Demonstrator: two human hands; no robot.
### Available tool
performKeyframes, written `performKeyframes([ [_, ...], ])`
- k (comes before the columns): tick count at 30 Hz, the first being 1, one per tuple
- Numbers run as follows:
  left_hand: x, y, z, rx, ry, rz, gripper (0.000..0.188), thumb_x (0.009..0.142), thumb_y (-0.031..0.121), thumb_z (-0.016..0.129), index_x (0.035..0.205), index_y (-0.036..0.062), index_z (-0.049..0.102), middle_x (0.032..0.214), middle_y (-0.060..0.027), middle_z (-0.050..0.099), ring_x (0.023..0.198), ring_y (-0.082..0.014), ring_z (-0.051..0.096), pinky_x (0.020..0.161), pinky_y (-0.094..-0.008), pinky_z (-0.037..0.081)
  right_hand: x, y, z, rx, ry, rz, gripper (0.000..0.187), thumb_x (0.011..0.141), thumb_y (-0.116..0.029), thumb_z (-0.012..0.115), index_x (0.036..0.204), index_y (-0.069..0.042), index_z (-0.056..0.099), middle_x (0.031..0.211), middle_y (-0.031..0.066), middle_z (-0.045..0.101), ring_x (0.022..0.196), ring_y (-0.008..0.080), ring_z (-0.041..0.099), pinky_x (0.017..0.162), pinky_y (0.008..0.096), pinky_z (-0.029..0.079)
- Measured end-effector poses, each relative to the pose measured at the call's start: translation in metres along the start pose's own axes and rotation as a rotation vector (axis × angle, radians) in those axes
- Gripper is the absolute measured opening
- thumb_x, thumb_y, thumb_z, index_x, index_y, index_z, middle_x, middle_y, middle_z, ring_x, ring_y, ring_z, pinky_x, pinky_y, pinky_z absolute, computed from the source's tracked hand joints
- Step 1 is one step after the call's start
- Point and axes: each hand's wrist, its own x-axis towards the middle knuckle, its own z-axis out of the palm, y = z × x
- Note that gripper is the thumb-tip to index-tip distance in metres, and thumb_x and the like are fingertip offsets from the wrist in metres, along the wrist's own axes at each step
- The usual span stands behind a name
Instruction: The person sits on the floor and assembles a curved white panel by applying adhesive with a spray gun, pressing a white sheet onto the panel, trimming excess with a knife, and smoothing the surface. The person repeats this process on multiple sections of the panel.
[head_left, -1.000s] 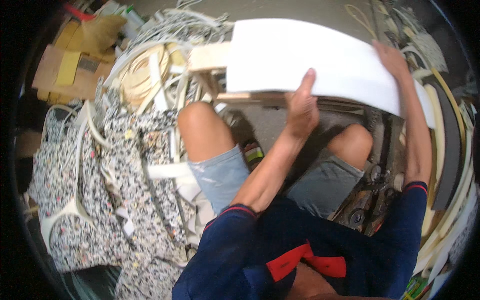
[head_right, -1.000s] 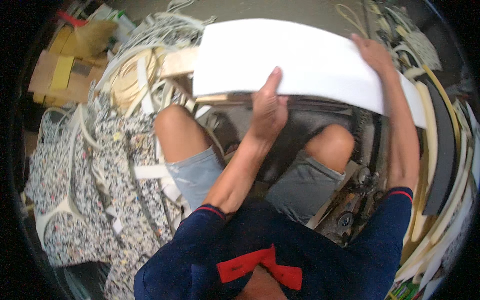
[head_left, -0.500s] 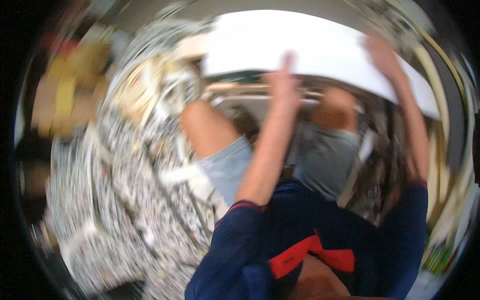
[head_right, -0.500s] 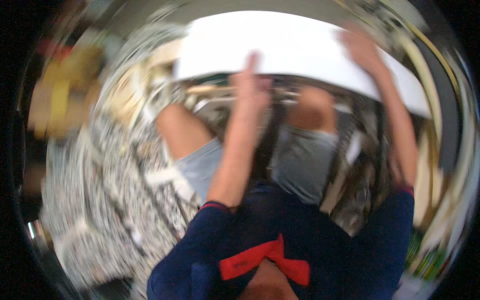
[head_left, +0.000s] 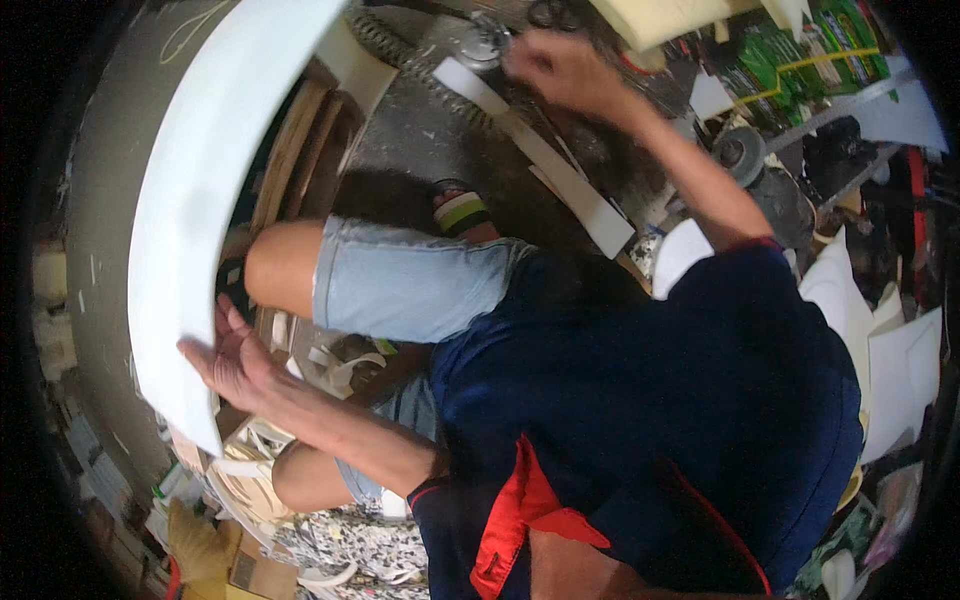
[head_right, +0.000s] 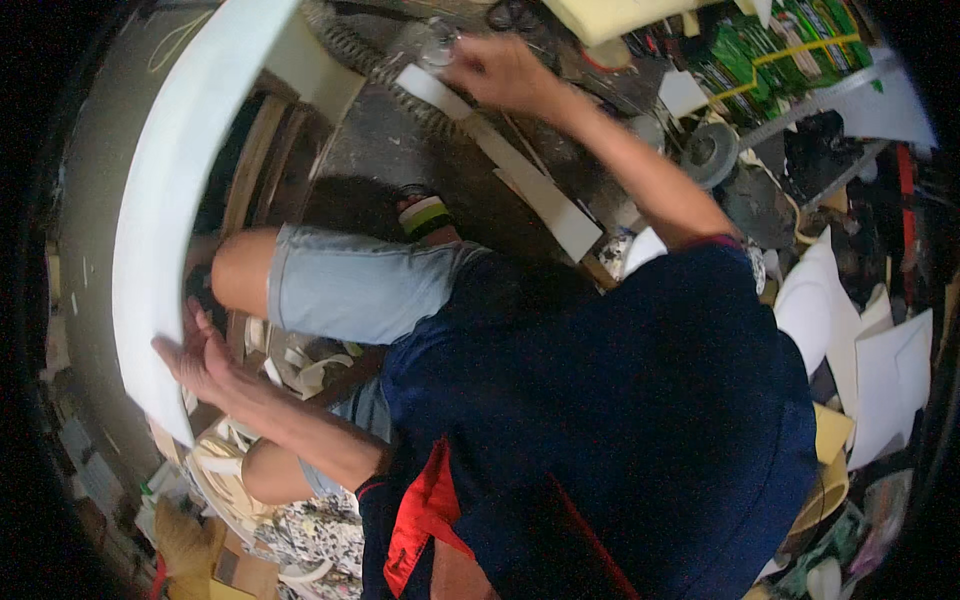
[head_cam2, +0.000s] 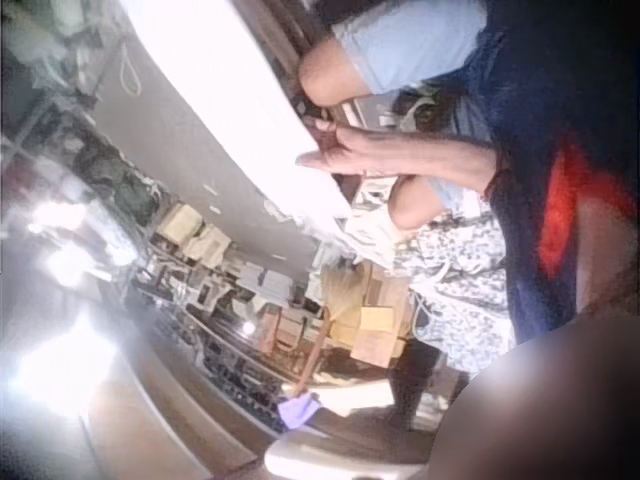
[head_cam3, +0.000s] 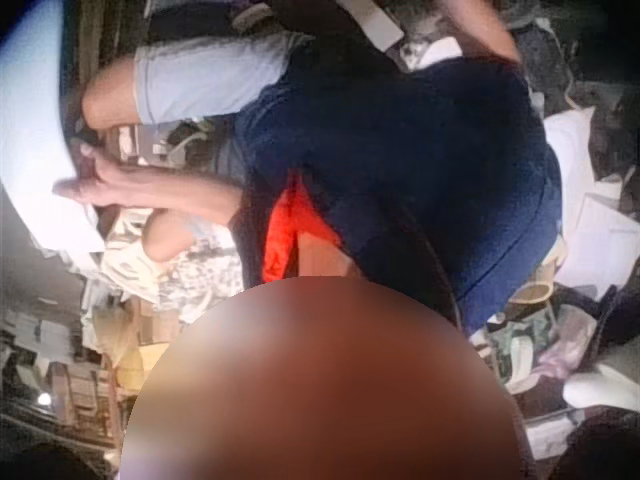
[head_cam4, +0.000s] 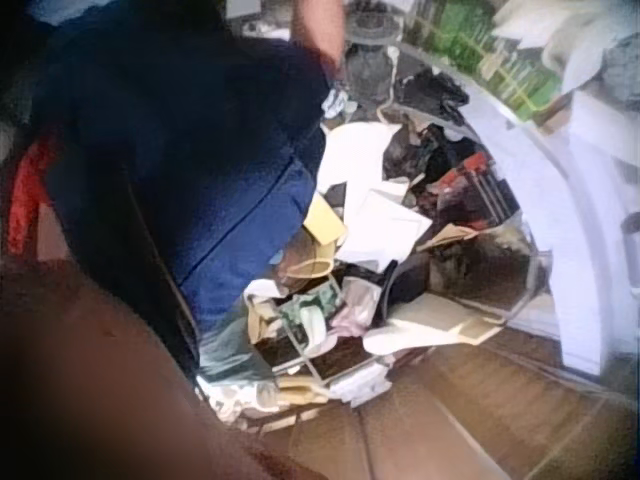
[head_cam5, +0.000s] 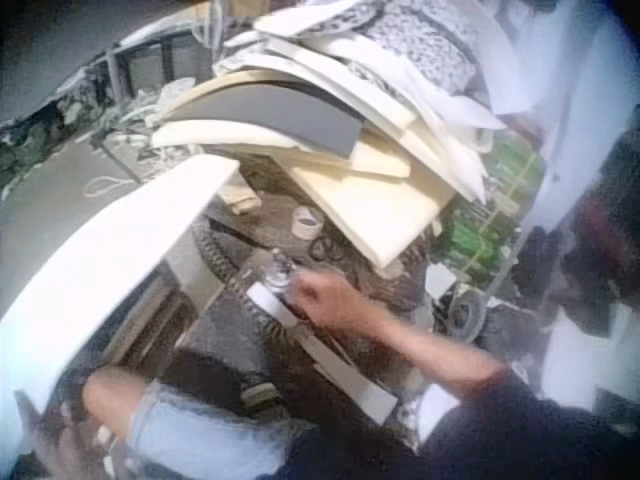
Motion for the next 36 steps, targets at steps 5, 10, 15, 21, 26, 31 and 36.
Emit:
performKeyframes([
  [5, -0.01, 0.006, 0.009, -0.008, 0.052, -0.079, 0.071, 0.091, 0.02, 0.075, 0.148, -0.001, 0.039, 0.147, -0.0299, 0.043, 0.135, -0.0431, 0.045, 0.109, -0.0599, 0.043, -0.25, 0.044, 0.044, -0.219, -0.65, 0.868, 0.035, 0.092, -0.038, 0.067, 0.1, -0.004, 0.069, 0.088, 0.0217, 0.071, 0.085, 0.0394, 0.07, 0.081, 0.0507, 0.055],
  [10, -0.016, 0.008, 0.018, 0.005, 0.108, -0.079, 0.074, 0.091, 0.021, 0.075, 0.149, -0.0027, 0.036, 0.153, -0.0314, 0.035, 0.141, -0.0442, 0.038, 0.114, -0.0621, 0.038, -0.33, 0.054, 0.064, -0.255, -0.466, 1.214, 0.035, 0.099, -0.034, 0.058, 0.108, -0.001, 0.066, 0.104, 0.0249, 0.07, 0.099, 0.0427, 0.068, 0.083, 0.0538, 0.055],
  [15, -0.022, 0.006, 0.028, 0.008, 0.148, -0.062, 0.077, 0.089, 0.019, 0.076, 0.15, -0.0036, 0.035, 0.153, -0.0338, 0.033, 0.142, -0.0453, 0.036, 0.115, -0.0621, 0.036, -0.336, 0.097, 0.073, -0.337, -0.399, 1.249, 0.037, 0.099, -0.03, 0.057, 0.118, 0.0, 0.061, 0.106, 0.0248, 0.069, 0.101, 0.0421, 0.067, 0.086, 0.0544, 0.055],
  [21, -0.026, 0.008, 0.029, -0.056, 0.168, -0.098, 0.071, 0.094, 0.024, 0.07, 0.15, -0.0035, 0.035, 0.154, -0.0312, 0.035, 0.144, -0.0472, 0.033, 0.115, -0.0646, 0.034, -0.356, 0.107, 0.074, -0.012, -0.753, 1.377, 0.022, 0.089, -0.021, 0.063, 0.08, -0.005, 0.075, 0.084, 0.0206, 0.073, 0.081, 0.0384, 0.072, 0.075, 0.05, 0.057],
  [26, -0.044, -0.002, 0.039, 0.013, 0.196, -0.034, 0.063, 0.094, 0.027, 0.071, 0.14, -0.0067, 0.044, 0.136, -0.0334, 0.05, 0.126, -0.0466, 0.052, 0.102, -0.0654, 0.05, -0.39, 0.069, 0.065, -0.163, -0.77, 1.026, 0.039, 0.068, -0.028, 0.078, 0.094, 0.0, 0.073, 0.093, 0.0225, 0.073, 0.086, 0.0411, 0.071, 0.077, 0.0511, 0.056],
  [31, -0.077, -0.028, 0.072, -0.034, 0.12, -0.165, 0.059, 0.098, 0.043, 0.065, 0.13, -0.0036, 0.05, 0.128, -0.0246, 0.055, 0.119, -0.0357, 0.058, 0.097, -0.0535, 0.057, -0.422, 0.065, 0.075, -0.274, -0.826, 0.988, 0.039, 0.083, -0.042, 0.072, 0.096, -0.006, 0.076, 0.097, 0.0205, 0.074, 0.095, 0.0371, 0.072, 0.079, 0.0522, 0.056],
  [36, -0.109, -0.057, 0.1, 0.054, -0.063, -0.337, 0.041, 0.094, 0.046, 0.07, 0.102, 0.0064, 0.064, 0.111, -0.0137, 0.068, 0.105, -0.03, 0.068, 0.088, -0.047, 0.061, -0.43, 0.073, 0.036, -0.354, -0.915, 0.957, 0.04, 0.076, -0.039, 0.076, 0.095, -0.005, 0.071, 0.1, 0.0202, 0.072, 0.096, 0.0397, 0.071, 0.08, 0.0515, 0.056],
])
